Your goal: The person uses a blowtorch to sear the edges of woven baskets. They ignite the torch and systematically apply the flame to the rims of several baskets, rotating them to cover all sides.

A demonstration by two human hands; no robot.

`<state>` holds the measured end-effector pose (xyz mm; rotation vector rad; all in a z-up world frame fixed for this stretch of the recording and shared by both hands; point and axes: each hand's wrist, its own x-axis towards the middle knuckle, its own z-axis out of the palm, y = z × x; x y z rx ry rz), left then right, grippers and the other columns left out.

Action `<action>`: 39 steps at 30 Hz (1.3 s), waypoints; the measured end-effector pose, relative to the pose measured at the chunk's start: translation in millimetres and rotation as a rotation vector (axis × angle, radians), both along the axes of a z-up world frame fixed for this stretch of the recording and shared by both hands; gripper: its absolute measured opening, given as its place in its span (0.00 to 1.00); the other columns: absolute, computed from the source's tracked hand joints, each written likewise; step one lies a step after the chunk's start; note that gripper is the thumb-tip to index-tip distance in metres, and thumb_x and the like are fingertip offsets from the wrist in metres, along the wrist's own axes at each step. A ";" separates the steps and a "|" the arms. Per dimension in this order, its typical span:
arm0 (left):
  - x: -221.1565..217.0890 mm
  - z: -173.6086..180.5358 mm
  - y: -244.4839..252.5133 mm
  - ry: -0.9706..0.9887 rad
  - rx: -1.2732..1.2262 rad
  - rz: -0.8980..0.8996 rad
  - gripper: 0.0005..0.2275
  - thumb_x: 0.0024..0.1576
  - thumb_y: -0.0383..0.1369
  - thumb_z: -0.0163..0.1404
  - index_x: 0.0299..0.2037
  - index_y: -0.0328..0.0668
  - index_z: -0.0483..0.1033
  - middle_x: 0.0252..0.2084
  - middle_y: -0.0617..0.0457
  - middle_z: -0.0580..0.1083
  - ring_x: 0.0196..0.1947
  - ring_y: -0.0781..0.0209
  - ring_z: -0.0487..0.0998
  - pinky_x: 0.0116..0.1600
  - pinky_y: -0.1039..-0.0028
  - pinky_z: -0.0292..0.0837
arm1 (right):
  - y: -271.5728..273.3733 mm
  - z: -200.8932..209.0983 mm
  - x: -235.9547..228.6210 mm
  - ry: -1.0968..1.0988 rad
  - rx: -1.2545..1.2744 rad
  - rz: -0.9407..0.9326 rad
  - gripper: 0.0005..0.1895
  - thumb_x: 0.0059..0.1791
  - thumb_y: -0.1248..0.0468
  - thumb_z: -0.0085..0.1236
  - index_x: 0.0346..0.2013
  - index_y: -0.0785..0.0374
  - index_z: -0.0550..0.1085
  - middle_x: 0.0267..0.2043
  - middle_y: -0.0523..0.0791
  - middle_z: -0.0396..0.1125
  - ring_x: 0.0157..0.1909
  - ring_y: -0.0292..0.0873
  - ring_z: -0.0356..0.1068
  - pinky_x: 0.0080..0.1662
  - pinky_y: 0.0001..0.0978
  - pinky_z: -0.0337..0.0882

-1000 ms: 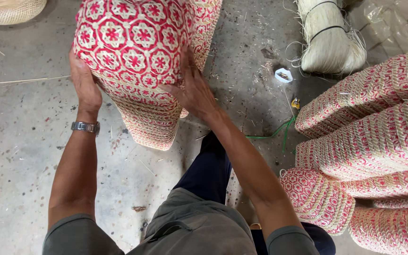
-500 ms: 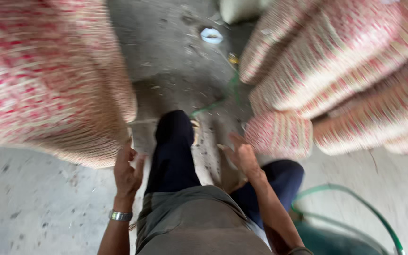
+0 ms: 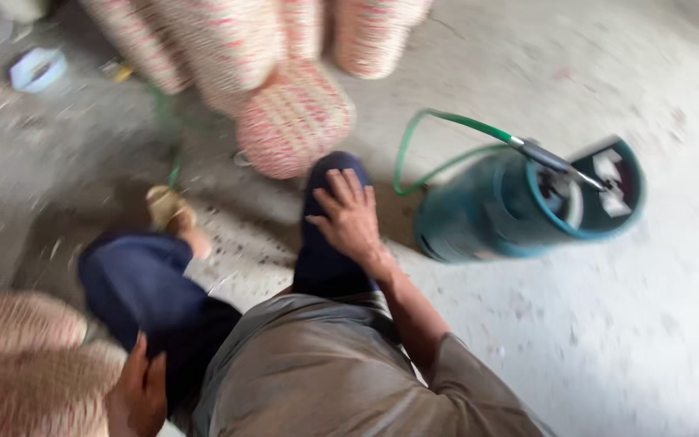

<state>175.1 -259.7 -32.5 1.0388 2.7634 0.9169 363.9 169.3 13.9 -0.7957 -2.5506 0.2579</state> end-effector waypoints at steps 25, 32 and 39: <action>177.7 195.2 557.6 0.349 0.503 -1.451 0.24 0.57 0.32 0.60 0.63 0.33 0.71 0.57 0.39 0.71 0.59 0.42 0.72 0.66 0.58 0.68 | 159.3 -28.0 307.5 0.822 0.217 -1.352 0.37 0.62 0.43 0.31 0.77 0.67 0.49 0.81 0.60 0.38 0.84 0.59 0.34 0.78 0.51 0.39; 267.7 159.5 638.1 0.371 0.128 -1.457 0.26 0.60 0.44 0.55 0.65 0.41 0.67 0.56 0.37 0.70 0.55 0.38 0.72 0.55 0.53 0.73 | 156.4 -25.2 298.3 0.968 0.222 -1.329 0.32 0.64 0.49 0.33 0.76 0.68 0.50 0.80 0.58 0.43 0.82 0.58 0.41 0.77 0.47 0.44; 272.3 134.4 660.0 0.538 -0.064 -1.500 0.15 0.65 0.42 0.49 0.53 0.39 0.69 0.47 0.41 0.72 0.40 0.44 0.80 0.40 0.60 0.80 | 155.5 -23.9 295.9 0.983 0.221 -1.312 0.30 0.63 0.51 0.34 0.74 0.67 0.54 0.77 0.57 0.49 0.80 0.57 0.48 0.76 0.47 0.49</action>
